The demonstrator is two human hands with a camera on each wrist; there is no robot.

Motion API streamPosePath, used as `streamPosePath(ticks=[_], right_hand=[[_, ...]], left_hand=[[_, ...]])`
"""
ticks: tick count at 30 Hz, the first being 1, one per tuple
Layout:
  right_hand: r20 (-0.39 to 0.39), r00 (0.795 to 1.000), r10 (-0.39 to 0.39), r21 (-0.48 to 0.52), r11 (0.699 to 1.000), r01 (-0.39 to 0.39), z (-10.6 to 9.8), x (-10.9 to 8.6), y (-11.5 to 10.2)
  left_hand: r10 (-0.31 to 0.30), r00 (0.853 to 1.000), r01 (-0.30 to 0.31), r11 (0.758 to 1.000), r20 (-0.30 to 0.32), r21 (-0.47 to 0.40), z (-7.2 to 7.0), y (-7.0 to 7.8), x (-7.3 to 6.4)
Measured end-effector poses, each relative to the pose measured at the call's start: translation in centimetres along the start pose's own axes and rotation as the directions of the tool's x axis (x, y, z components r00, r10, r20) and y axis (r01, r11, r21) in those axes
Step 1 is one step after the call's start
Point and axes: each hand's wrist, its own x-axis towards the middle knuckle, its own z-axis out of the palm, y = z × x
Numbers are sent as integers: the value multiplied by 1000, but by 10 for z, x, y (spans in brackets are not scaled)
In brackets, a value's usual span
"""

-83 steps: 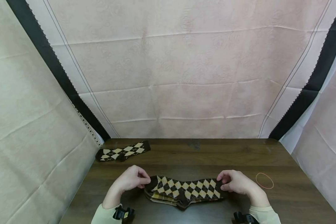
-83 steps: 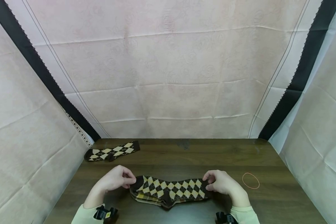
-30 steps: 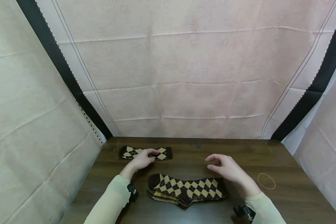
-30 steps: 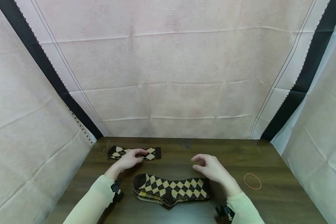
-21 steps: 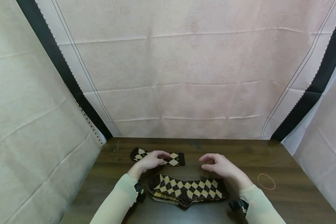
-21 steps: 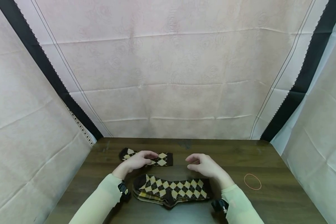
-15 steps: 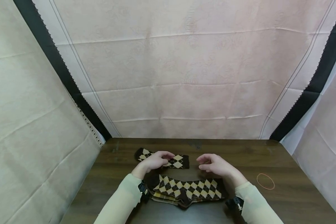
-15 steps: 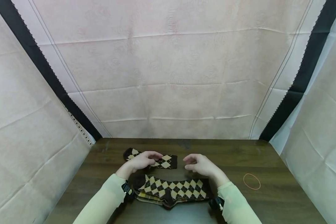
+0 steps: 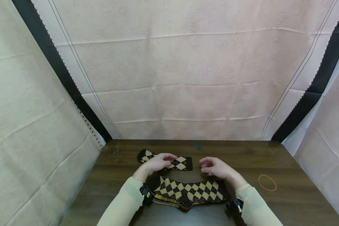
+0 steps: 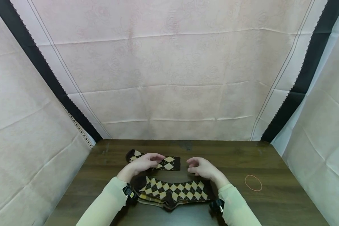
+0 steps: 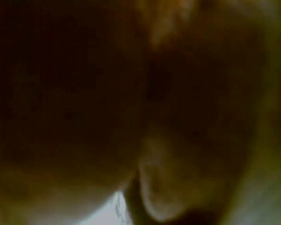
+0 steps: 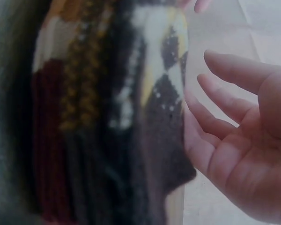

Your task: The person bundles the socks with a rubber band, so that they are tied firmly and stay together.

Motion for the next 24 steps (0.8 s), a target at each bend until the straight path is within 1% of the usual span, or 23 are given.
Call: streamPosePath(ticks=[5, 9, 12, 17, 24], right_hand=[[6, 999, 43, 12, 999, -43, 6, 3, -2], [-2, 998, 56, 29, 998, -56, 12, 8, -4], [-6, 998, 66, 73, 995, -66, 16, 10, -6], [-8, 994, 111, 181, 977, -108, 22, 13, -9], [-44, 983, 176, 263, 952, -158, 28, 16, -10]], left_hand=[[14, 1000, -14, 1000, 10, 8, 2, 1, -4], [19, 999, -18, 1000, 36, -10, 7, 3, -3], [16, 999, -15, 1000, 52, -22, 10, 3, -2], [19, 998, -16, 999, 66, -46, 15, 4, -3], [24, 997, -21, 998, 69, -56, 18, 5, -4]])
